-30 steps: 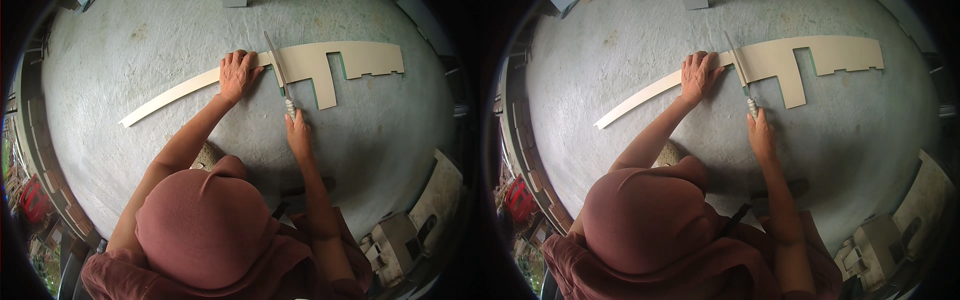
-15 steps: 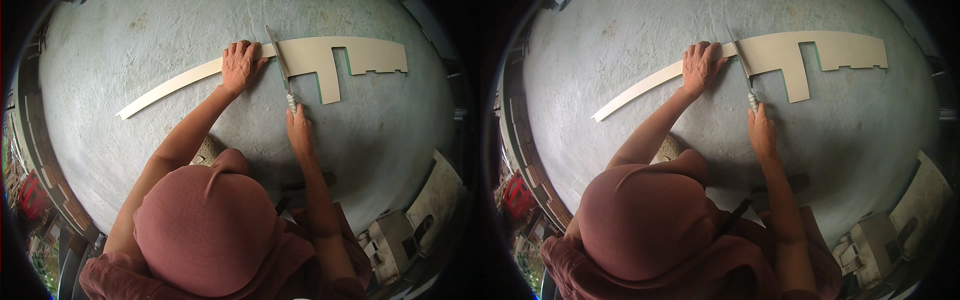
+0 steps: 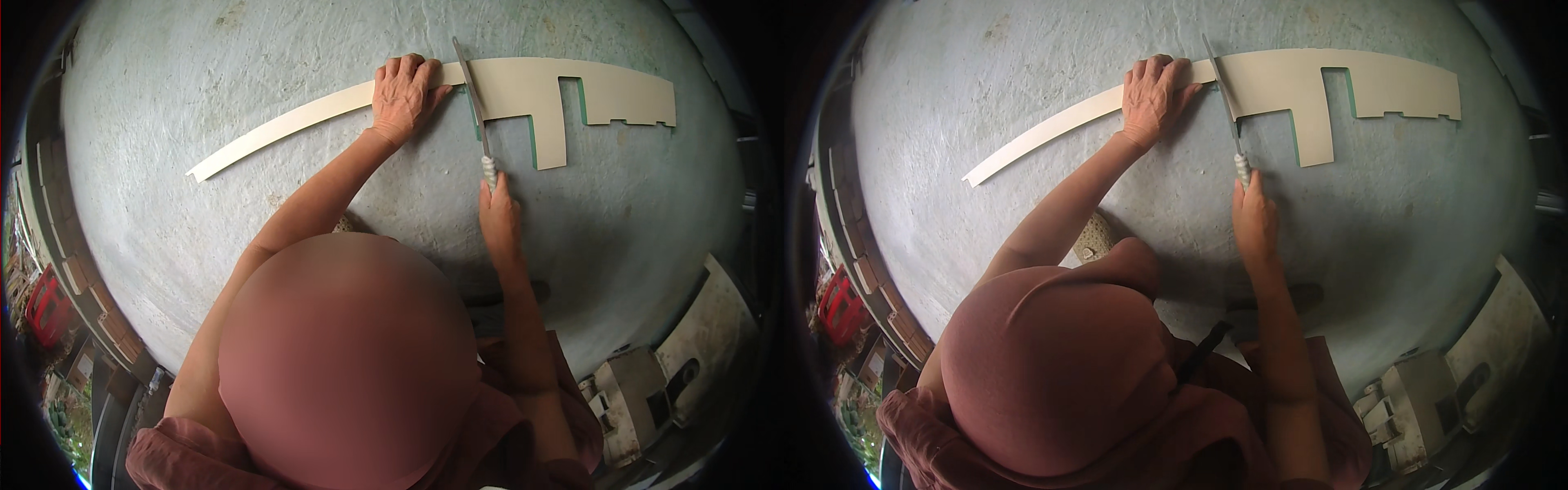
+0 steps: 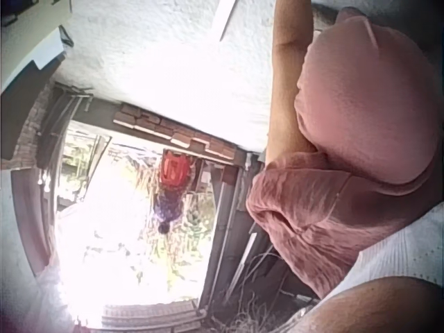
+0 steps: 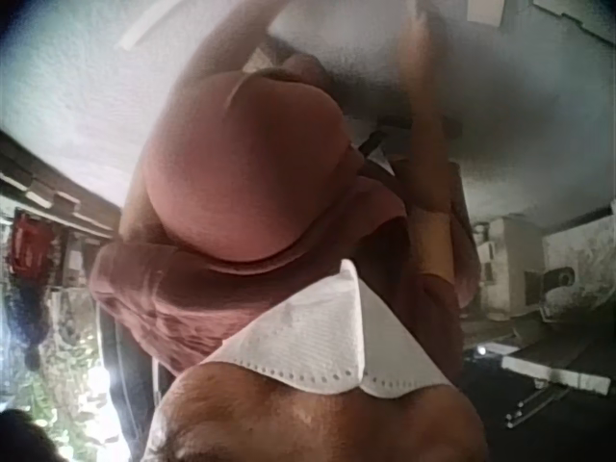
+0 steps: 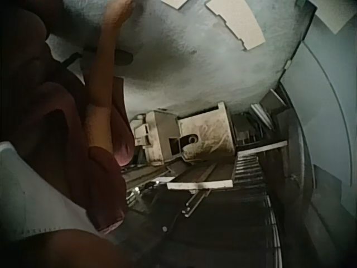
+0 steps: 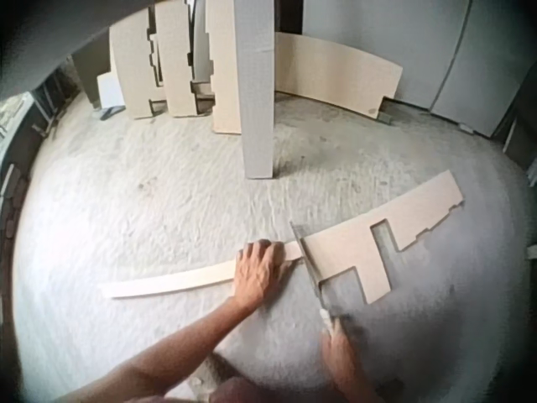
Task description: The person cuts a strip of green-painted wood with a hand saw.
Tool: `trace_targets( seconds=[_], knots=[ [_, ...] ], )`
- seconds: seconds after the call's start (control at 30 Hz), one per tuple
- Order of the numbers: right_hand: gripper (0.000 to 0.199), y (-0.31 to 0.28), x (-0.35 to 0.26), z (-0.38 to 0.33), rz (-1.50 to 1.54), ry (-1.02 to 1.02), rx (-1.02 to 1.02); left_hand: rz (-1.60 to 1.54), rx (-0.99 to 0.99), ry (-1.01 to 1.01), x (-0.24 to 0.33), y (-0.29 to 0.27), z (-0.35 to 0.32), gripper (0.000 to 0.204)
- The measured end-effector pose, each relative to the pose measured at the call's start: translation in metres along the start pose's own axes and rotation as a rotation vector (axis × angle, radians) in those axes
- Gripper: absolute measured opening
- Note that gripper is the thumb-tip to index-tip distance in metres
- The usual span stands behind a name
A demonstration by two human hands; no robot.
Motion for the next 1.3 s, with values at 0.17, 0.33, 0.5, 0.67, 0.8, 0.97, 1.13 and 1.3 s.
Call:
trace_targets(
  seconds=[0.17,0.33,0.5,0.67,0.8,0.97,1.13,1.3],
  knots=[
    [0.029,-0.007,-0.023,0.037,-0.01,-0.032,-0.098,-0.003,-0.028,-0.009,0.002,0.004,0.002,0.039],
    [0.03,0.005,0.002,0.001,0.016,-0.003,-0.045,-0.01,-0.006,-0.014,0.001,0.001,0.001,0.038],
    [0.032,-0.007,-0.02,0.03,0.022,-0.02,-0.052,-0.023,0.012,0.005,0.001,0.004,0.003,0.038],
    [0.033,0.006,-0.004,0.015,-0.014,0.001,-0.049,-0.014,-0.001,-0.012,-0.002,0.003,0.001,0.038],
    [0.033,0.007,0.005,0.003,-0.014,0.01,-0.05,-0.02,-0.014,-0.014,-0.002,0.002,-0.001,0.038],
    [0.034,-0.004,-0.018,0.029,0.048,-0.025,-0.056,-0.013,-0.024,-0.014,0.002,0.004,0.001,0.038],
    [0.033,0.007,-0.008,0.014,0.017,0.014,-0.056,-0.03,-0.041,-0.033,-0.001,0.003,0.001,0.038],
    [0.032,-0.006,-0.018,0.031,0.031,-0.007,-0.051,-0.027,-0.053,-0.028,0.002,0.001,0.003,0.037]
  ],
)
Point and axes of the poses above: each hand's wrist, its own z-axis towards the middle knuckle, its own y-axis out of the palm, x = y × z, the point moved 9 cm from there along z, towards the middle knuckle, and after that the axes turned 7 degrees about -x, right-handed, at the moved point
